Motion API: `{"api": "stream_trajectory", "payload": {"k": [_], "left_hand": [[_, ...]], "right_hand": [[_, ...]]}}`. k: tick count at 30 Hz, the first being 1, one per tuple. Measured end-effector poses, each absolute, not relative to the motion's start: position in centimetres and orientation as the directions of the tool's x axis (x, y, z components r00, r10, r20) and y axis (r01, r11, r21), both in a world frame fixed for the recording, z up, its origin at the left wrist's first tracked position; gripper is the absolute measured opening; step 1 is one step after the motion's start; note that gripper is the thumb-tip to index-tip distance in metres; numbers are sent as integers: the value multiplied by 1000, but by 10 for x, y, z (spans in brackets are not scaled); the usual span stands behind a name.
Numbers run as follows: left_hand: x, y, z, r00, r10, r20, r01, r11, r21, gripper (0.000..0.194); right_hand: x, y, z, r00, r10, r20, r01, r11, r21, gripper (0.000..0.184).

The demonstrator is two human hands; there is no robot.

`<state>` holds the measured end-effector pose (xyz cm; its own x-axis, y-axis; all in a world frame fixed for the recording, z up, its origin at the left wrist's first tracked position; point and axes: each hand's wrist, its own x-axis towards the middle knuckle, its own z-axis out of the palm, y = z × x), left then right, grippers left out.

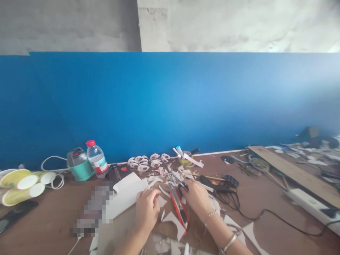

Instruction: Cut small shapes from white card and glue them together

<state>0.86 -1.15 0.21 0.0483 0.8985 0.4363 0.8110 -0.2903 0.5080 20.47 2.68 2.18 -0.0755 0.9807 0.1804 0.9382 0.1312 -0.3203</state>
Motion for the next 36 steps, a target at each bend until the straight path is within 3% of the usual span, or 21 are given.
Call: {"api": "stream_trajectory", "payload": {"k": [16,23,27,30,36], "left_hand": [[10,-10,-1,48,892,449,789,-309,531,33],[10,-11,0,46,893,448,774,-315,549,33],[11,-10,-1,62,904,423,773,-312,553,35],[11,-10,-1,61,909,412,776,-303,554,34],[10,-9,-4,63,899,434,783,-314,537,32]], "right_hand": [[206,28,22,-14,983,183,939,76,-335,14],[208,30,25,-70,972,223,927,146,-345,25],[200,41,29,-141,948,285,938,219,-267,23],[189,57,31,-279,930,238,934,321,-159,25],[178,80,27,-343,925,166,929,360,-87,17]]}}
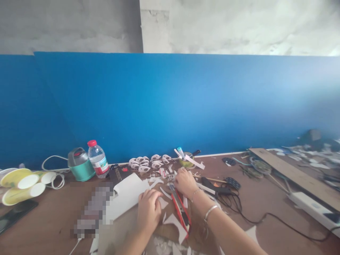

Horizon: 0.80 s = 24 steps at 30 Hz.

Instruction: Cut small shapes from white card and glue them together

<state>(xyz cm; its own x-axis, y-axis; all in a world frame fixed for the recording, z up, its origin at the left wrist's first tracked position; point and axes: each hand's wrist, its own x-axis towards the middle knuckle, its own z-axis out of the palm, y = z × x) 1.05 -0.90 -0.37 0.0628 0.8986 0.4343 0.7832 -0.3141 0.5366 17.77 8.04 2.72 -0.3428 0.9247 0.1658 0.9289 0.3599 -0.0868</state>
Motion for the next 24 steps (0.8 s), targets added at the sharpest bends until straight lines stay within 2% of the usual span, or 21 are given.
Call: {"api": "stream_trajectory", "payload": {"k": [10,17,24], "left_hand": [[12,-9,-4,58,906,420,781,-303,546,32],[11,-9,-5,57,912,406,772,-298,562,32],[11,-9,-4,44,914,404,765,-291,574,31]], "right_hand": [[188,84,25,-255,951,174,961,269,-59,16],[176,82,32,-403,904,141,912,410,-23,19],[176,88,29,-461,873,162,881,472,-36,19]]}}
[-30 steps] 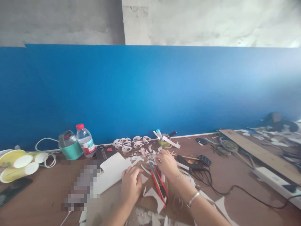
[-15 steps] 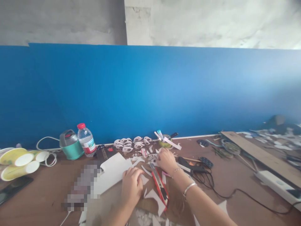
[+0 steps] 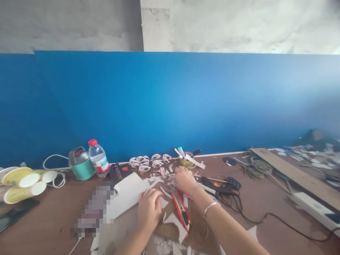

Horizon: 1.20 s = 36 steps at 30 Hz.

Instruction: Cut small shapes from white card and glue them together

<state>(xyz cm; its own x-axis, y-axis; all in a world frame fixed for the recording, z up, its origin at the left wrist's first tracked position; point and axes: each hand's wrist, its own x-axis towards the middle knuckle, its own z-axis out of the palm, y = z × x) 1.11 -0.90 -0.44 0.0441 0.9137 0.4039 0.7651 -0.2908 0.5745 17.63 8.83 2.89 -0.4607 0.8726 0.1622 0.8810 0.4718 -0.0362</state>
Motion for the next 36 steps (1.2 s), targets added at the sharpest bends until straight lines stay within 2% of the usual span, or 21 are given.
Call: {"api": "stream_trajectory", "payload": {"k": [6,10,12,14,17,22,24,26,30,36], "left_hand": [[9,-6,-7,10,896,443,740,-304,599,32],[7,-5,-6,-47,880,473,662,-327,674,21],[7,-5,-6,-78,866,494,605,-353,714,18],[7,-5,-5,-111,855,507,556,-369,745,18],[6,-6,-3,-162,848,505,520,-361,774,16],[5,-7,1,-206,851,483,507,-329,796,21],[5,-8,2,-214,871,443,490,-297,819,21],[5,-9,4,-228,890,394,446,-264,855,21],[6,-9,7,-236,936,261,250,-201,947,22],[8,-7,5,-256,964,67,-116,-100,988,26]], "right_hand": [[191,92,25,-404,871,280,880,453,-140,18],[187,75,36,-400,837,373,828,505,-243,19],[178,61,41,-436,799,414,768,570,-292,18],[167,47,45,-458,708,538,580,697,-422,17],[152,33,46,-466,661,588,484,747,-456,15],[152,28,50,-510,704,494,602,703,-380,15],[164,32,55,-480,793,375,728,599,-334,16],[180,38,60,-351,918,184,882,390,-265,17],[208,49,62,-193,981,24,958,193,-213,14],[214,54,49,-176,984,-40,962,163,-217,17]]}}
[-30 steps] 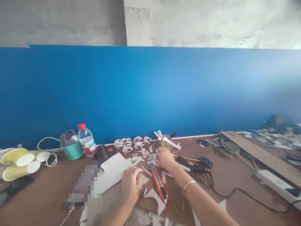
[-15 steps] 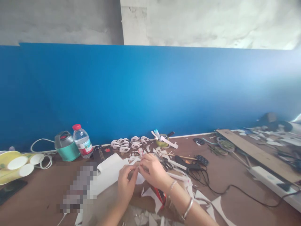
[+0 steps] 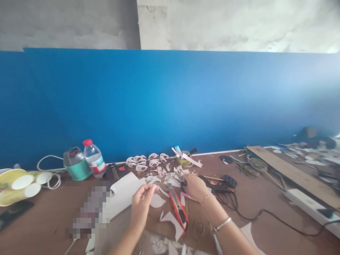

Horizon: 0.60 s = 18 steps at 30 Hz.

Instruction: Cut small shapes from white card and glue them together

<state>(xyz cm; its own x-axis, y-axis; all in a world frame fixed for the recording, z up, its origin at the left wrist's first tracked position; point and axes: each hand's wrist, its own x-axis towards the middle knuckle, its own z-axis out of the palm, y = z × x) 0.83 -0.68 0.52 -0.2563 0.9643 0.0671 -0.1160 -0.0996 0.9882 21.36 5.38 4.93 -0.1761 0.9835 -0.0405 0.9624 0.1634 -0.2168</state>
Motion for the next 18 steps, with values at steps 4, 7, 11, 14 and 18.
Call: {"api": "stream_trajectory", "payload": {"k": [4,7,11,14,18], "left_hand": [[11,-6,8,-267,964,-1,-271,-74,960,25],[14,-8,12,-269,963,-3,-329,-89,940,24],[17,-8,16,-248,969,-11,-415,-96,905,22],[17,-7,18,-260,965,-20,-438,-99,894,24],[15,-6,19,-290,957,16,-432,-146,890,25]], "right_hand": [[217,52,54,-205,978,-32,949,190,-253,20],[223,52,62,-236,972,9,920,226,-319,22],[216,52,64,-273,957,95,631,253,-733,34],[195,48,58,-262,964,44,387,147,-910,36],[169,36,48,-410,912,-15,241,92,-966,23]]}}
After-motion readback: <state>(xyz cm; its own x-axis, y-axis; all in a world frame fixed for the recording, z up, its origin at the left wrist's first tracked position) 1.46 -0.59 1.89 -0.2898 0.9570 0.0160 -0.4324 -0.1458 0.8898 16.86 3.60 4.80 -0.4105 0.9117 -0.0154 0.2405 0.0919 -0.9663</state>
